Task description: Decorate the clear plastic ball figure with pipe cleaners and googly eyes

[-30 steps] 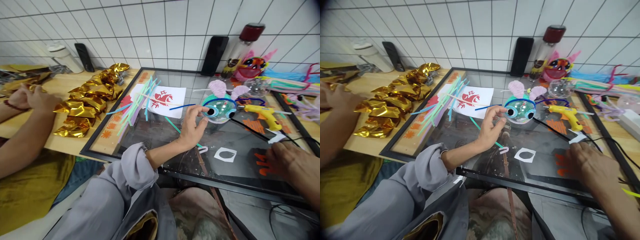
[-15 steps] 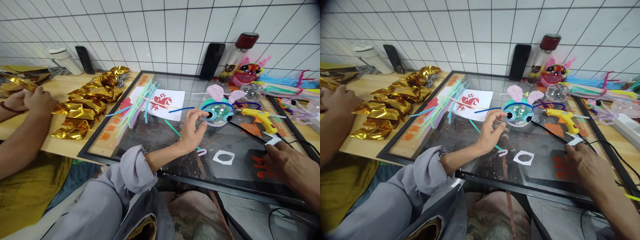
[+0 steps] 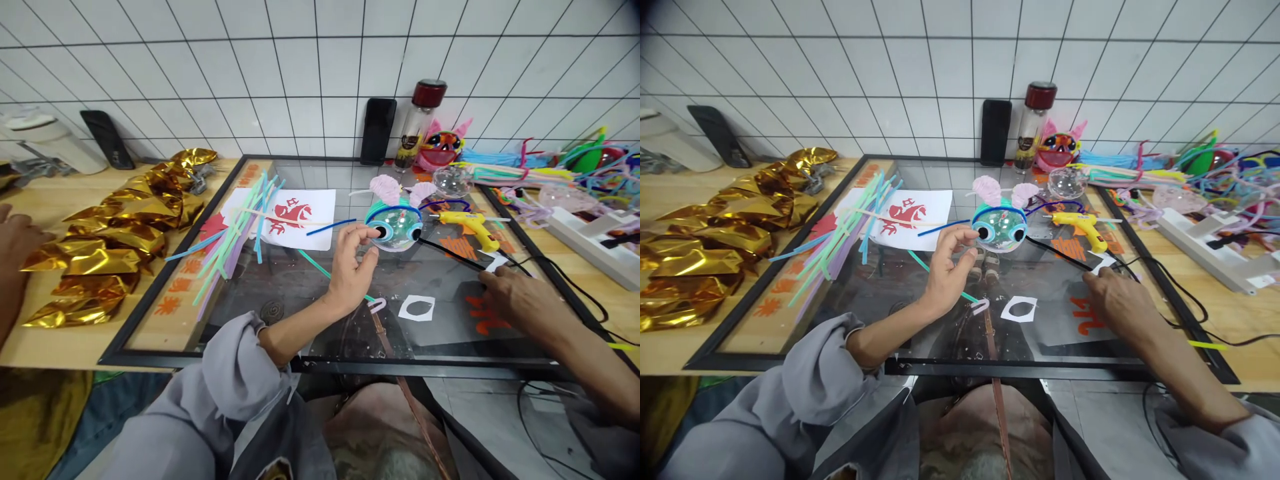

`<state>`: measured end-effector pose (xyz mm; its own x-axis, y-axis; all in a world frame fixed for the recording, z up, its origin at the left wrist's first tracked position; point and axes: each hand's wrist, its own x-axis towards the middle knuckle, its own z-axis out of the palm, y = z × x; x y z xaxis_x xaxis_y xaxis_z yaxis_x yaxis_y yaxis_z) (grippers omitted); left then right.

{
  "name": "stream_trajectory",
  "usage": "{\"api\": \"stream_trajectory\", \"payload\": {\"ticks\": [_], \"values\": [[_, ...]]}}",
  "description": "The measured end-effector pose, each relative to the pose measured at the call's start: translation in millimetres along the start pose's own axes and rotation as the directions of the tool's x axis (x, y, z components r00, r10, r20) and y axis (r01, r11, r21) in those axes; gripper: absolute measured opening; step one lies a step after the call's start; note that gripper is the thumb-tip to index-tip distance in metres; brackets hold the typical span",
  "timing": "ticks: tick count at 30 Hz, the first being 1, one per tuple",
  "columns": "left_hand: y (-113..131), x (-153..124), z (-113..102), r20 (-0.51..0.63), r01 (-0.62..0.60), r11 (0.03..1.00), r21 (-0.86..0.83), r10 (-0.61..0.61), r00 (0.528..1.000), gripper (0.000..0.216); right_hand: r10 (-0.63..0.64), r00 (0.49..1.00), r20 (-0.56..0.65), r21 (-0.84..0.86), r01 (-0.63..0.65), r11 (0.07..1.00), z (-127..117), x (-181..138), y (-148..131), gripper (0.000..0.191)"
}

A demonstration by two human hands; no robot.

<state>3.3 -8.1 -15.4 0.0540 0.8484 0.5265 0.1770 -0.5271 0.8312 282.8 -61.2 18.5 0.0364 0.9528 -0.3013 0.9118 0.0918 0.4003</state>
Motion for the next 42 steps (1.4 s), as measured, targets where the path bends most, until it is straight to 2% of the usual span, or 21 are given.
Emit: {"api": "stream_trajectory", "payload": {"ticks": [7, 12, 16, 20, 23, 27, 31, 37, 42], "values": [[0, -1, 0, -0.01, 0.01, 1.0, -0.017, -0.01, 1.0, 0.027, 0.024, 0.997, 0.069, -0.011, -0.024, 1.0, -11, -3, -7, 0.025], [0, -1, 0, -0.006, 0.017, 1.0, -0.021, -0.017, 1.0, 0.026, 0.022, 0.998, 0.06, 0.007, -0.022, 1.0, -18, -11, -14, 0.023], [0, -1, 0, -0.007, 0.018, 1.0, -0.024, -0.018, 1.0, 0.026, 0.008, 0.999, 0.04, 0.019, -0.009, 1.0, -14, -19, -15, 0.025], [1, -1, 0, -0.008, 0.024, 0.999, -0.027, -0.025, 1.0, 0.026, 0.01, 1.0, 0.017, 0.003, -0.01, 1.0, -9, -24, -16, 0.018], [1, -1, 0, -0.007, 0.024, 0.999, -0.033, -0.024, 1.0, 0.026, -0.005, 0.999, -0.046, 0.019, 0.005, 1.0, -7, -24, -17, 0.014], [0, -1, 0, -0.006, 0.024, 0.999, -0.025, -0.024, 1.0, 0.026, -0.011, 0.993, -0.114, 0.052, 0.017, 0.999, 2, -23, -13, 0.019], [-1, -2, -1, -0.009, 0.03, 0.999, -0.028, -0.03, 1.0, 0.025, 0.058, 0.984, -0.171, 0.163, -0.03, 0.986, 18, -24, -8, 0.023], [-1, -2, 0, -0.014, 0.034, 0.998, -0.051, -0.035, 0.999, 0.025, 0.225, 0.909, -0.352, 0.355, -0.093, 0.93, 37, -25, -3, 0.023], [1, -2, -1, -0.004, 0.04, 0.999, -0.034, -0.04, 0.999, 0.026, 0.304, 0.867, -0.395, 0.462, -0.099, 0.881, 35, -22, 0, 0.018]]}}
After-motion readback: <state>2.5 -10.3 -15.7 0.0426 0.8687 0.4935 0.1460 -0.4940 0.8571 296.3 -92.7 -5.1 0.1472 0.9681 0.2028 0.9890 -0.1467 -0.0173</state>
